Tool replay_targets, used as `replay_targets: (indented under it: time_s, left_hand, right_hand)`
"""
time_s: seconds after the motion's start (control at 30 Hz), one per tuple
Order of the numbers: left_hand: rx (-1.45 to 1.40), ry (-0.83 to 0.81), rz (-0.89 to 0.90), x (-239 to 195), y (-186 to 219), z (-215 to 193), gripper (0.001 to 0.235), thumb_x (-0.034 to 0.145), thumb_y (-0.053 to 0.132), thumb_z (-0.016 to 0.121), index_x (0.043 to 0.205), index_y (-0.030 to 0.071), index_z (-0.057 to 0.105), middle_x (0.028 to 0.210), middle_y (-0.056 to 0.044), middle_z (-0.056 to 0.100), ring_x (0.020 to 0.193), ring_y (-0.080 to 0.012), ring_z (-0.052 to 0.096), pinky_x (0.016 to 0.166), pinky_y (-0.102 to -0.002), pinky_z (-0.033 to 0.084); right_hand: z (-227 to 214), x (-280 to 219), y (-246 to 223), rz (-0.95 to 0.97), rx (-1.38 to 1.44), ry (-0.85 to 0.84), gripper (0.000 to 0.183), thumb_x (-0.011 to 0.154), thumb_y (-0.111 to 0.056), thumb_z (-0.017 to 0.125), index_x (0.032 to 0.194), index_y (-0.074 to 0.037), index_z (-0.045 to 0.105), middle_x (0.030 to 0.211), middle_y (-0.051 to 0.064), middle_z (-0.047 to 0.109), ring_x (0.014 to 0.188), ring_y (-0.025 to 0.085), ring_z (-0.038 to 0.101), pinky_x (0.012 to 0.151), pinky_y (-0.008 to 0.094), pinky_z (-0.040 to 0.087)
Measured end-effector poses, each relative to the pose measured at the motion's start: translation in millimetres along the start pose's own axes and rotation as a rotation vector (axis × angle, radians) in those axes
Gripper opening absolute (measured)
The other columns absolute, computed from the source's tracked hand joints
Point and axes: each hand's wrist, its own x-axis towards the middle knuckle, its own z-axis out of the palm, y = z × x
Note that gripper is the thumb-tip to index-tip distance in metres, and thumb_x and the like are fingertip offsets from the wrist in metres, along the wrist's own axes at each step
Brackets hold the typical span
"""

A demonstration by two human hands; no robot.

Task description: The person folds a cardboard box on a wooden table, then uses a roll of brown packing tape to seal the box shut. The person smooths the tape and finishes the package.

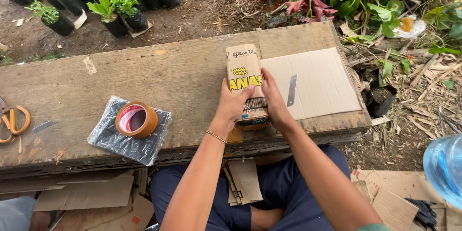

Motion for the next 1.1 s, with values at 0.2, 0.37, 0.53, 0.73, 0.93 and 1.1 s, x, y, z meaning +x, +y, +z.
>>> replay_targets:
  time_s: [0.2, 0.37, 0.53, 0.73, 0.93, 1.1]
  left_hand:
    - [-0.136, -0.095, 0.04, -1.4, -0.1, 0.8, 0.109, 0.086, 0.003, 0.072, 0.161, 0.01, -0.007, 0.127, -0.017, 0.064, 0.105, -0.0232, 0.068, 0.08, -0.034, 0.061]
    - [-0.189, -0.13, 0.041, -3.3, -6.1, 3.1, 0.106, 0.086, 0.0, 0.068, 0.162, 0.01, -0.005, 0.129, -0.017, 0.063, 0.107, -0.0234, 0.068, 0.082, -0.037, 0.062]
    - [-0.176, -0.125, 0.085, -2.3, -4.1, 0.0, 0.104, 0.089, -0.001, 0.068, 0.163, 0.008, -0.004, 0.132, -0.017, 0.062, 0.11, -0.0227, 0.067, 0.086, -0.035, 0.061]
    - [-0.219, -0.132, 0.079, -5.4, 0.3, 3.4, 0.105, 0.089, -0.002, 0.067, 0.163, 0.009, -0.006, 0.133, -0.018, 0.061, 0.11, -0.0231, 0.068, 0.085, -0.035, 0.061]
    - [-0.196, -0.142, 0.054, -7.7, 3.1, 3.5, 0.105, 0.088, -0.001, 0.067, 0.163, 0.011, -0.006, 0.13, -0.019, 0.063, 0.108, -0.0244, 0.069, 0.084, -0.036, 0.062]
    - [-0.178, -0.147, 0.081, -13.1, 9.0, 3.9, 0.105, 0.088, -0.001, 0.068, 0.163, 0.011, -0.004, 0.129, -0.018, 0.064, 0.108, -0.0235, 0.069, 0.084, -0.035, 0.062]
  right_hand:
    - [-35.9, -24.6, -46.1, -0.131, -0.182, -0.462, 0.128, 0.08, -0.061, 0.075, 0.165, -0.001, 0.0, 0.172, 0.021, 0.003, 0.157, 0.033, 0.011, 0.123, 0.044, 0.02]
    - [-25.5, -46.8, -50.3, -0.228, -0.684, -0.383, 0.146, 0.054, -0.043, 0.097, 0.16, -0.002, 0.006, 0.168, 0.026, 0.011, 0.155, 0.036, 0.017, 0.123, 0.044, 0.024]
    - [-8.0, -47.9, -38.2, -0.209, -0.639, -0.227, 0.133, 0.059, -0.025, 0.099, 0.161, -0.007, 0.016, 0.168, 0.023, 0.022, 0.153, 0.037, 0.033, 0.121, 0.042, 0.035]
    - [-11.1, -47.4, -44.7, -0.18, -0.686, -0.206, 0.121, 0.056, -0.02, 0.1, 0.156, -0.012, 0.032, 0.168, 0.024, 0.02, 0.148, 0.037, 0.039, 0.114, 0.042, 0.045]
    - [-10.5, -49.9, -37.1, -0.216, -0.572, -0.204, 0.117, 0.061, -0.018, 0.097, 0.158, -0.012, 0.032, 0.17, 0.025, 0.016, 0.151, 0.036, 0.036, 0.112, 0.043, 0.041]
    - [-16.8, -44.9, -33.1, -0.248, -0.589, -0.322, 0.128, 0.059, -0.018, 0.099, 0.157, -0.007, 0.017, 0.165, 0.026, 0.007, 0.154, 0.033, 0.01, 0.121, 0.046, 0.022]
